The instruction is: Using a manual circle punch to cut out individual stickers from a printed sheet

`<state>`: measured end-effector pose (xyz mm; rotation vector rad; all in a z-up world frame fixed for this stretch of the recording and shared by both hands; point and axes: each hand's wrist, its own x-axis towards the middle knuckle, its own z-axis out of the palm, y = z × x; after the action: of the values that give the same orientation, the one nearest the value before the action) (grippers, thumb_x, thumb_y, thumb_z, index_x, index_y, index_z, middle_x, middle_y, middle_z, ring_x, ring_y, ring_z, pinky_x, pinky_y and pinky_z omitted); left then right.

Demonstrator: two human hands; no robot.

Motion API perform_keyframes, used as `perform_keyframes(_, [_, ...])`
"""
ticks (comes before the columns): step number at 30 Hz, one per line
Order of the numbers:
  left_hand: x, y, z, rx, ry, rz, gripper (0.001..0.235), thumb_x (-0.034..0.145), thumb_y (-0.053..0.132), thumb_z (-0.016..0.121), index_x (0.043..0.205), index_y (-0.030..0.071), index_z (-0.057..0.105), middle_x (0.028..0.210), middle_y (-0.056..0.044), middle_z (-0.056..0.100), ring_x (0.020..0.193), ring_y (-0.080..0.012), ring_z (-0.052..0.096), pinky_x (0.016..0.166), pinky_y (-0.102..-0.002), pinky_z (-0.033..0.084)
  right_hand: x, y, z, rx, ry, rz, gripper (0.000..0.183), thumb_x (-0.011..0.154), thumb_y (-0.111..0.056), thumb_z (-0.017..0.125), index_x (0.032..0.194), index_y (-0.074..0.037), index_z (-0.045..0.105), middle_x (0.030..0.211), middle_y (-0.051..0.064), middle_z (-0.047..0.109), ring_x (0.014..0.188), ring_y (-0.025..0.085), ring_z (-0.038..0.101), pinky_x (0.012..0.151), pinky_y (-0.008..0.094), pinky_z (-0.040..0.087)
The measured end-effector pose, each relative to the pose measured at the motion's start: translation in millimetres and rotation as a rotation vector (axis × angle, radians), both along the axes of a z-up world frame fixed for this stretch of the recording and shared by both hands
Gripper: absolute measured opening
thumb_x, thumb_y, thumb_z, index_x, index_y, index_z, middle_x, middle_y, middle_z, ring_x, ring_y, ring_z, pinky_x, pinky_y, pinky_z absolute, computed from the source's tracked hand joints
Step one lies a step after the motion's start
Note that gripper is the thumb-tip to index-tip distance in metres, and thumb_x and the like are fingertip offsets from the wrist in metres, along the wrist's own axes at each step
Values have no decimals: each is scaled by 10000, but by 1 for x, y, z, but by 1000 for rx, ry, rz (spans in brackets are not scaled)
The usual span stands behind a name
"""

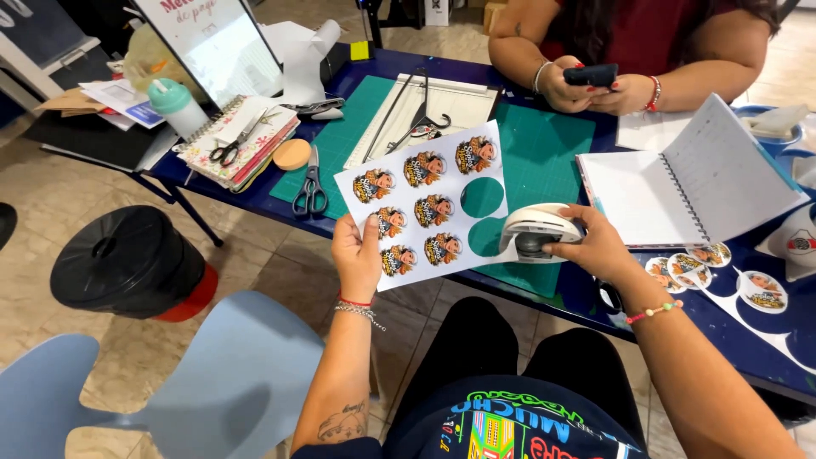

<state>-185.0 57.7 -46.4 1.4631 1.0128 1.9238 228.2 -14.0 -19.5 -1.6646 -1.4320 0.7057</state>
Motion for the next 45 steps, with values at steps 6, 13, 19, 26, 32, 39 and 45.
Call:
perform_keyframes(6, [-7, -35, 33, -67, -79, -112, 53, 1021, 82, 657, 1053, 48, 631, 830, -41, 725, 785, -60, 594, 746, -257, 527, -11, -10, 22, -65, -31, -35, 1001, 627, -216, 980, 1461, 1, 470, 1400, 252, 602, 1389, 376, 504, 1143, 466, 422])
perform_keyframes(13, [-8, -55, 44, -120, -116, -229, 42, 1016, 76, 655, 1043, 74, 622, 827, -24, 735, 772, -45, 610, 730, -236, 532, -17, -15, 34, 46, -105, 106, 961, 576, -141, 1004, 1334, 228, 545, 1190, 405, 622, 1131, 509, 639, 857, 478, 589])
perform_keyframes(19, [-5, -68, 51, -152, -160, -316, 64, 998, 44, 667, 1044, 75, 635, 854, -22, 745, 793, -46, 604, 761, -243, 530, -20, -49, 31, 73, 94, -110, 884, 607, -149, 987, 1356, 90, 582, 1166, 348, 643, 1166, 478, 629, 1003, 496, 521])
perform_keyframes(26, [-5, -76, 45, -201, -21, -512, 190, 1002, 151, 665, 1168, 65, 634, 1140, -82, 737, 1064, -153, 683, 968, -327, 554, 18, -119, 1, 156, 1009, -16, 698, 812, -416, 787, 1387, -80, 576, 1210, 61, 698, 1057, 179, 685, 913, 321, 566])
perform_keyframes(32, [14, -89, 58, -248, 52, -639, 195, 996, 150, 674, 1165, 54, 660, 1135, -78, 743, 1053, -156, 687, 982, -338, 565, -2, -176, 35, 129, 1106, -12, 911, 778, -480, 712, 1541, -55, 451, 1387, 115, 606, 1239, 262, 600, 1064, 447, 486])
perform_keyframes(39, [19, -87, 60, -281, 103, -681, 179, 992, 129, 673, 1156, 59, 659, 1144, -74, 749, 1058, -146, 692, 999, -321, 559, -6, -191, 51, 117, 959, -2, 925, 740, -508, 697, 1462, 38, 506, 1316, 166, 633, 1162, 286, 620, 976, 416, 502])
perform_keyframes(45, [19, -89, 69, -310, 134, -696, 188, 986, 134, 673, 1159, 60, 664, 1168, -83, 751, 1076, -157, 698, 995, -324, 566, -2, -193, 58, 97, 923, -4, 889, 738, -469, 667, 1436, 63, 524, 1314, 190, 626, 1174, 297, 603, 1005, 407, 470])
